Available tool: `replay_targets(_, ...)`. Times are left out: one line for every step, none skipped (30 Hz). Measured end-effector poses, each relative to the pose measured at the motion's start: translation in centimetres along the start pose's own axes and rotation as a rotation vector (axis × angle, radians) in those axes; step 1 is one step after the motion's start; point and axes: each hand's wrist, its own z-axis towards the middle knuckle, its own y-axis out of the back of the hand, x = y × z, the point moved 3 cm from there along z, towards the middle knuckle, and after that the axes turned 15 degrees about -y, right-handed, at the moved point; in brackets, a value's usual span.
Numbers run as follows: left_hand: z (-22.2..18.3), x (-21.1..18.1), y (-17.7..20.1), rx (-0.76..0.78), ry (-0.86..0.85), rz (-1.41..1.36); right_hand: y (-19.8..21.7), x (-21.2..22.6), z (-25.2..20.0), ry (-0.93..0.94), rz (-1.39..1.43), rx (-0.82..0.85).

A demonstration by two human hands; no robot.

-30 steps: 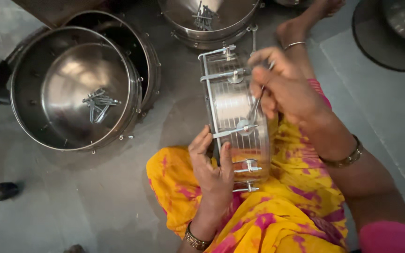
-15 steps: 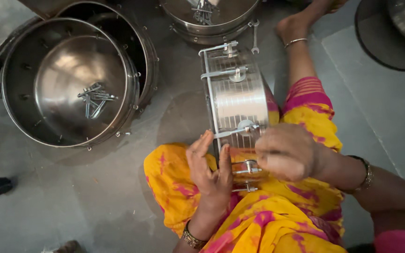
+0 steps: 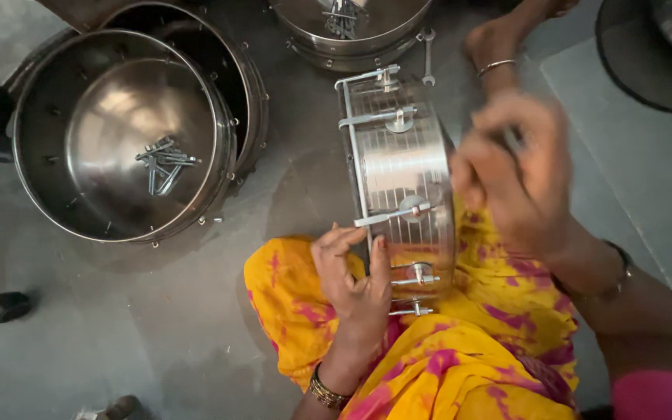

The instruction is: The person sits on the floor and uses a wrench to tighten several bolts around the rim of a drum shell. They rotate the drum shell to access different bolts while turning the wrench by hand.

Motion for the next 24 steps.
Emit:
replay_targets(0.1, -0.1, 0.0, 0.007, 0.000, 0.008, 0.3, 0.1, -1.0, 0.127, -0.067, -0.011)
replay_targets(0.3, -0.1, 0.0, 0.016, 0.010, 0.012, 0.4, 0.1, -1.6, 0.279, -0.139, 0.046)
replay_targets(0.4, -0.2, 0.1, 0.026, 0.019, 0.015, 0.3, 0.0, -2.0, 0.411, -0.296, 0.098)
replay_targets(0.5, -0.3, 0.1, 0.037, 0.029, 0.018, 0.2, -0.3, -2.3, 0.541, -0.453, 0.147)
replay_targets(0.6, -0.2, 0.0, 0.035, 0.030, 0.019, 0.2, -0.6, -2.3, 0.582, -0.475, 0.197)
replay_targets(0.6, -0.3, 0.0, 0.032, 0.033, 0.025, 0.0, -1.0, -2.2, 0.622, -0.493, 0.250)
replay_targets(0.5, -0.2, 0.0, 0.029, 0.037, 0.030, -0.3, -1.1, -2.3, 0.662, -0.510, 0.304)
replay_targets(0.5, -0.2, 0.0, 0.028, 0.031, 0.029, -0.7, -1.1, -2.1, 0.683, -0.528, 0.295)
replay_targets(0.5, -0.2, 0.1, 0.028, 0.025, 0.027, -1.2, -0.9, -1.9, 0.705, -0.545, 0.285)
replay_targets(0.4, -0.2, 0.0, 0.026, 0.018, 0.025, -1.6, -0.5, -1.8, 0.727, -0.564, 0.276)
replay_targets(0.4, -0.2, 0.0, 0.018, 0.025, 0.027, -1.7, -0.2, -1.1, 0.538, -0.501, 0.185)
replay_targets(0.4, -0.1, -0.1, 0.016, 0.030, 0.025, -1.7, 0.0, -0.4, 0.349, -0.436, 0.088)
replay_targets(0.3, -0.1, -0.1, 0.014, 0.035, 0.023, -1.7, 0.2, 0.1, 0.160, -0.368, -0.008)
replay_targets(0.4, -0.1, -0.1, 0.006, 0.051, 0.022, -1.5, -0.1, 1.3, -0.111, -0.159, 0.021)
replay_targets(0.4, -0.1, -0.1, -0.002, 0.068, 0.022, -1.3, -0.6, 2.9, -0.378, 0.055, 0.056)
replay_targets(0.5, -0.1, -0.1, -0.013, 0.082, 0.023, -1.3, -0.6, 4.2, -0.445, 0.091, 0.123)
replay_targets(0.6, -0.3, 0.0, 0.016, 0.061, 0.039, -1.3, -0.6, 5.3, -0.512, 0.128, 0.192)
replay_targets(0.7, -0.5, 0.0, 0.041, 0.041, 0.058, -1.3, -0.6, 5.8, -0.578, 0.162, 0.265)
replay_targets(0.8, -0.6, 0.0, 0.065, 0.021, 0.076, -1.0, -0.5, 6.1, -0.533, 0.152, 0.209)
replay_targets(0.8, -0.6, 0.0, 0.074, 0.027, 0.074, -0.8, -0.5, 5.8, -0.496, 0.143, 0.156)
replay_targets(0.8, -0.5, 0.0, 0.083, 0.034, 0.072, -0.7, -0.7, 5.2, -0.459, 0.134, 0.103)
replay_targets(0.8, -0.4, -0.1, 0.090, 0.043, 0.069, -0.5, -0.4, 4.2, -0.330, 0.112, 0.055)
replay_targets(0.8, -0.4, -0.1, 0.090, 0.048, 0.060, -0.2, -0.1, 2.7, -0.200, 0.091, 0.008)
replay_targets(0.7, -0.4, -0.1, 0.087, 0.054, 0.052, -0.1, 0.1, 1.3, -0.079, 0.042, -0.025)
